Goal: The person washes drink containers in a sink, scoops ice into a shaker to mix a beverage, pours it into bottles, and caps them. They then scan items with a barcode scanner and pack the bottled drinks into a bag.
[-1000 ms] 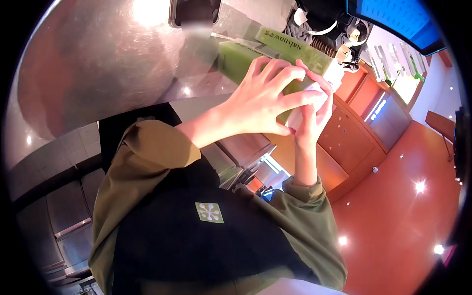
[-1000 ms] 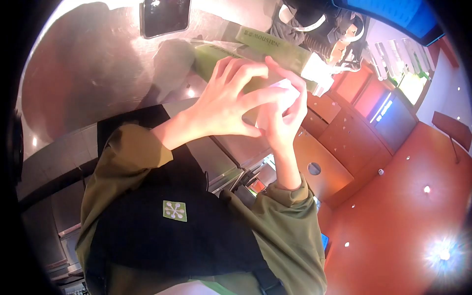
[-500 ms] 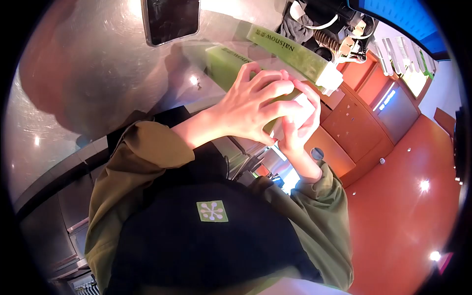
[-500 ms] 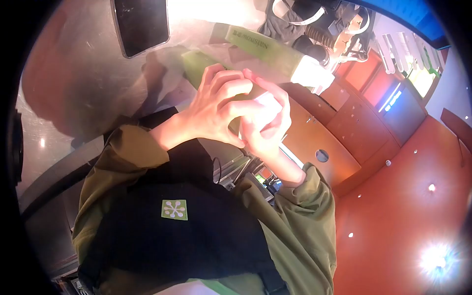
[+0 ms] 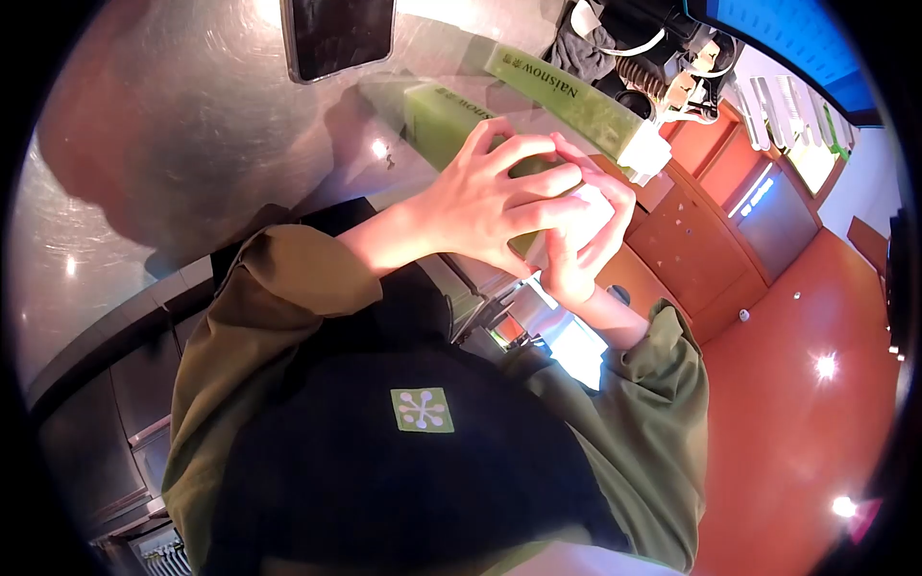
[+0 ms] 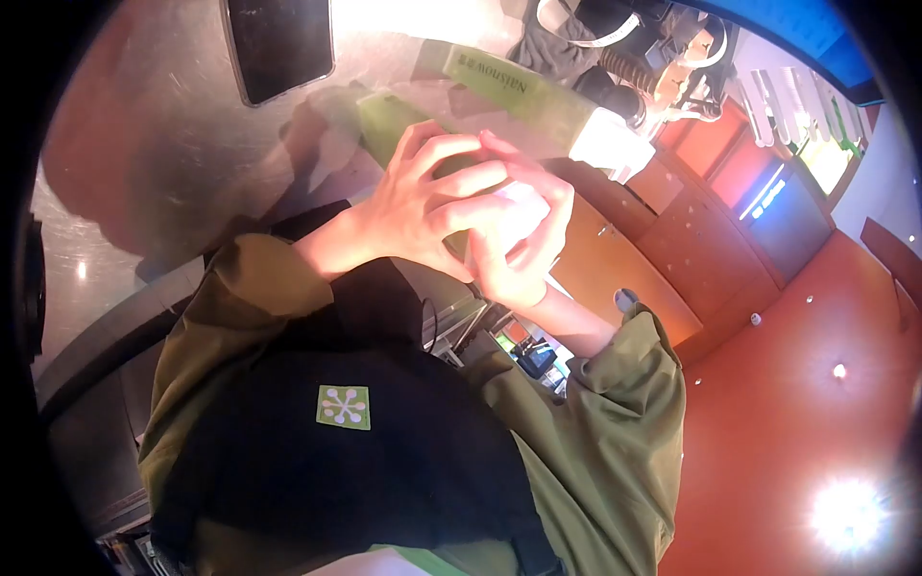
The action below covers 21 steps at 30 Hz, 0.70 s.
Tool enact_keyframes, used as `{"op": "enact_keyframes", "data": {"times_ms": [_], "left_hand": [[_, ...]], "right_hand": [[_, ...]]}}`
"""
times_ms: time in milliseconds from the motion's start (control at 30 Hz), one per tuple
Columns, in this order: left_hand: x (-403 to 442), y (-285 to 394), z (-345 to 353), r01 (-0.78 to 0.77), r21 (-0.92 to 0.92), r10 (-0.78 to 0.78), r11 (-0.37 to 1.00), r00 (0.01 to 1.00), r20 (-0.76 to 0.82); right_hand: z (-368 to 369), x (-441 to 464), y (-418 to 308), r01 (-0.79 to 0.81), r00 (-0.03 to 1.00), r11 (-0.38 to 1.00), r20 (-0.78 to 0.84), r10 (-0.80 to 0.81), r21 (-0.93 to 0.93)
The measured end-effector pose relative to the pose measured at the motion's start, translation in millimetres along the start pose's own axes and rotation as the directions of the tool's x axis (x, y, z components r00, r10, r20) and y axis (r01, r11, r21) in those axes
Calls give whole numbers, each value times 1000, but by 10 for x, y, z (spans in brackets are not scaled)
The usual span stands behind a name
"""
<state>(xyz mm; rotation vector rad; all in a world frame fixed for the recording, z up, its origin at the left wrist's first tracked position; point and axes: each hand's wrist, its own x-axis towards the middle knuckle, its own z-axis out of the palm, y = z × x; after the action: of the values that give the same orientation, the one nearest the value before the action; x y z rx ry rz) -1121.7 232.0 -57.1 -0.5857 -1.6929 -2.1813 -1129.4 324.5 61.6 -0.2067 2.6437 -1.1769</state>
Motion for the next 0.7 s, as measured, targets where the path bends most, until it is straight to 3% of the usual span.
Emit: {"op": "enact_keyframes", "data": {"times_ms": [100, 233, 533, 667, 700], "left_hand": [[-5, -46, 20, -17, 9, 17, 1000, 1000, -17], [14, -9, 33, 19, -36, -21, 999, 999, -39], [36, 22, -75, 73, -2, -73, 997, 991, 112], [94, 30, -78, 67, 46, -72, 997, 992, 99], [85, 32, -44, 64, 43, -65, 997, 998, 26]], "right_hand": [[8, 15, 19, 42, 999, 997, -2, -42, -59], [31, 9, 4, 9, 999, 1000, -37, -8, 25], [55, -15, -45, -121, 987, 979, -88, 137, 166], [82, -16, -30, -98, 980, 980, -157, 125, 173], [103, -26, -28, -109, 976, 977, -167, 140, 181]]}}
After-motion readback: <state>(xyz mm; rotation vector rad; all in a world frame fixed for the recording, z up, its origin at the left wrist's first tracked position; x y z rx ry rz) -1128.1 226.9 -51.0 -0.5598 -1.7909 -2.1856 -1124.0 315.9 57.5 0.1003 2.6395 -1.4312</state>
